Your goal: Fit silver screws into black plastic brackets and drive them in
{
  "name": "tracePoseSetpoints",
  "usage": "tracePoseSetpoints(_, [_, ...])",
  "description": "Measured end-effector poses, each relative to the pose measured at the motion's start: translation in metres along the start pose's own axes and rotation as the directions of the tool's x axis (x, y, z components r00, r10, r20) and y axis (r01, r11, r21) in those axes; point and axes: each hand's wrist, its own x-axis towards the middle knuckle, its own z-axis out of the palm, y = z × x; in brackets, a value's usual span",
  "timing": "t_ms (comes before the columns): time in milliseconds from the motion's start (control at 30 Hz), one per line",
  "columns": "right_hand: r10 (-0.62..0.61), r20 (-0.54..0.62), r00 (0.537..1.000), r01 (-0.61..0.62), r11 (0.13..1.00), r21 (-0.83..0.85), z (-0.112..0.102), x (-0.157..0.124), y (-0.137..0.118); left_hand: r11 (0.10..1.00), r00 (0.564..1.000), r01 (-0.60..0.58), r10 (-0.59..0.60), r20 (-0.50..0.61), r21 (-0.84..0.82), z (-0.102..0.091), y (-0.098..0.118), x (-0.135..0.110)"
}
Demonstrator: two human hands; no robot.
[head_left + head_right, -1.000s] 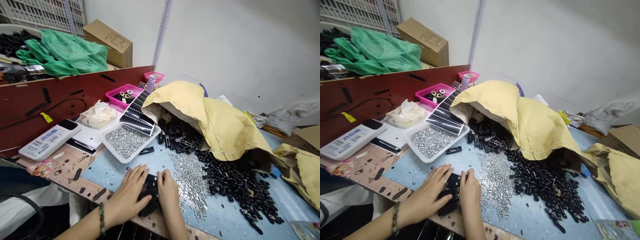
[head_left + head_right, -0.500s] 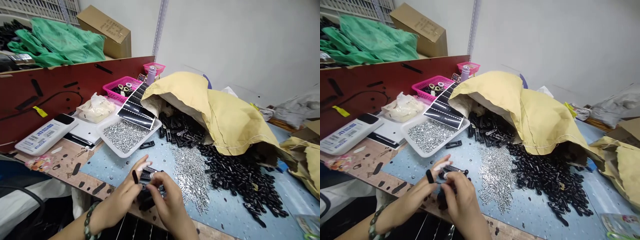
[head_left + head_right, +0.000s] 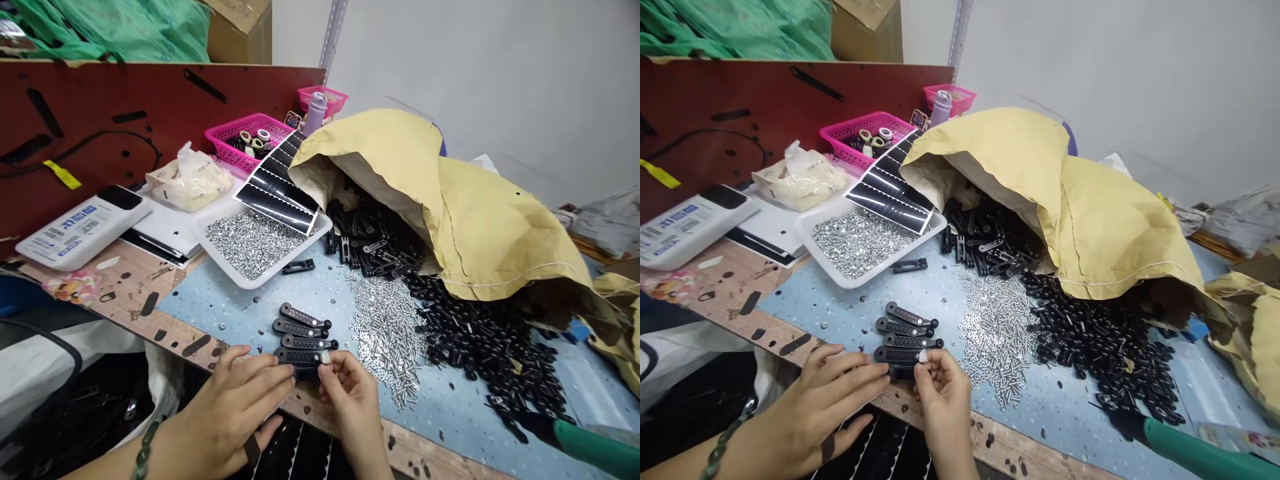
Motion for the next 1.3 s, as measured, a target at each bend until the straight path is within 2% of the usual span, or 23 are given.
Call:
tracePoseSetpoints(100, [-0.038,-0.021,0.999,0.036,0.993,-0.111,0.002,-0.001,0.0,0.999,0.996,-0.05,0.049,0.074,0.011,-0.005,0.0,-0.001])
tracePoseSetpoints(333, [-0.097,0.004,0.995,0.093,0.947,-0.306,0.003,0.0,0.0,1.0,0.993,-0.016,0.016,0.114,0.002,-0.004,0.0,-0.001])
tracePoseSetpoints(400, [-0.151,0.018,0.988,0.145,0.894,-0.423,0.002,0.0,0.0,1.0,0.993,-0.004,0.003,0.121,0.009,-0.001,0.003,-0.001])
tracePoseSetpoints(467, [-0.249,0.049,0.967,0.232,0.789,-0.569,0.0,-0.001,0.0,1.0,0.994,0.014,-0.015,0.112,0.01,0.001,0.006,0.001])
tracePoseSetpoints(567, [-0.413,0.092,0.906,0.326,0.542,-0.774,-0.005,-0.003,-0.004,0.999,0.993,0.037,-0.036,0.113,-0.012,0.002,0.009,0.004])
tracePoseSetpoints(633, [-0.516,0.099,0.851,0.357,0.431,-0.829,-0.007,-0.006,-0.01,0.998,0.988,0.056,-0.051,0.143,-0.035,0.001,0.009,0.007])
tracePoseSetpoints(700, [-0.592,0.188,0.784,0.497,0.417,-0.761,-0.004,-0.012,-0.018,0.994,0.983,0.084,-0.072,0.17,-0.064,-0.002,0.01,0.009])
tracePoseSetpoints(733, [-0.605,0.292,0.741,0.609,0.422,-0.672,-0.001,-0.016,-0.023,0.992,0.98,0.097,-0.08,0.183,-0.085,-0.003,0.011,0.01])
tracePoseSetpoints(800, [-0.596,0.509,0.62,0.783,0.434,-0.446,0.009,-0.024,-0.031,0.981,0.973,0.128,-0.096,0.212,-0.144,-0.005,0.013,0.012])
tracePoseSetpoints(833, [-0.592,0.57,0.569,0.821,0.448,-0.354,0.014,-0.027,-0.034,0.972,0.969,0.15,-0.109,0.221,-0.18,-0.007,0.014,0.013])
tracePoseSetpoints(867, [-0.592,0.592,0.546,0.831,0.473,-0.294,0.018,-0.028,-0.036,0.96,0.966,0.179,-0.13,0.224,-0.216,-0.008,0.014,0.013])
tracePoseSetpoints(900, [-0.596,0.576,0.559,0.817,0.514,-0.261,0.02,-0.029,-0.037,0.943,0.962,0.218,-0.165,0.219,-0.25,-0.01,0.014,0.013])
tracePoseSetpoints(933, [-0.594,0.527,0.608,0.779,0.577,-0.248,0.021,-0.028,-0.038,0.925,0.957,0.261,-0.212,0.196,-0.276,-0.012,0.013,0.013])
tracePoseSetpoints(967, [-0.573,0.448,0.686,0.71,0.66,-0.245,0.02,-0.025,-0.038,0.91,0.953,0.296,-0.261,0.153,-0.291,-0.014,0.011,0.011])
tracePoseSetpoints(1033, [-0.421,0.271,0.866,0.484,0.843,-0.236,0.015,-0.016,-0.035,0.906,0.946,0.323,-0.316,0.07,-0.275,-0.018,0.005,0.006])
tracePoseSetpoints(1067, [-0.308,0.192,0.932,0.346,0.914,-0.213,0.012,-0.01,-0.033,0.921,0.95,0.312,-0.309,0.047,-0.234,-0.018,0.0,0.003])
tracePoseSetpoints(1100, [-0.19,0.134,0.972,0.213,0.961,-0.178,0.01,-0.003,-0.031,0.945,0.961,0.277,-0.275,0.04,-0.175,-0.018,-0.004,0.0])
tracePoseSetpoints(1167, [-0.007,0.109,0.994,0.02,0.994,-0.112,0.008,0.009,-0.026,0.985,0.984,0.165,-0.162,0.072,-0.046,-0.014,-0.01,-0.005])
tracePoseSetpoints(1200, [0.042,0.118,0.992,-0.03,0.995,-0.1,0.009,0.013,-0.023,0.994,0.99,0.11,-0.109,0.093,0.003,-0.012,-0.012,-0.007])
tracePoseSetpoints(1300, [0.075,0.102,0.992,-0.057,0.984,-0.17,0.015,0.021,-0.018,0.997,0.995,0.056,-0.06,0.074,0.054,-0.005,-0.011,-0.007])
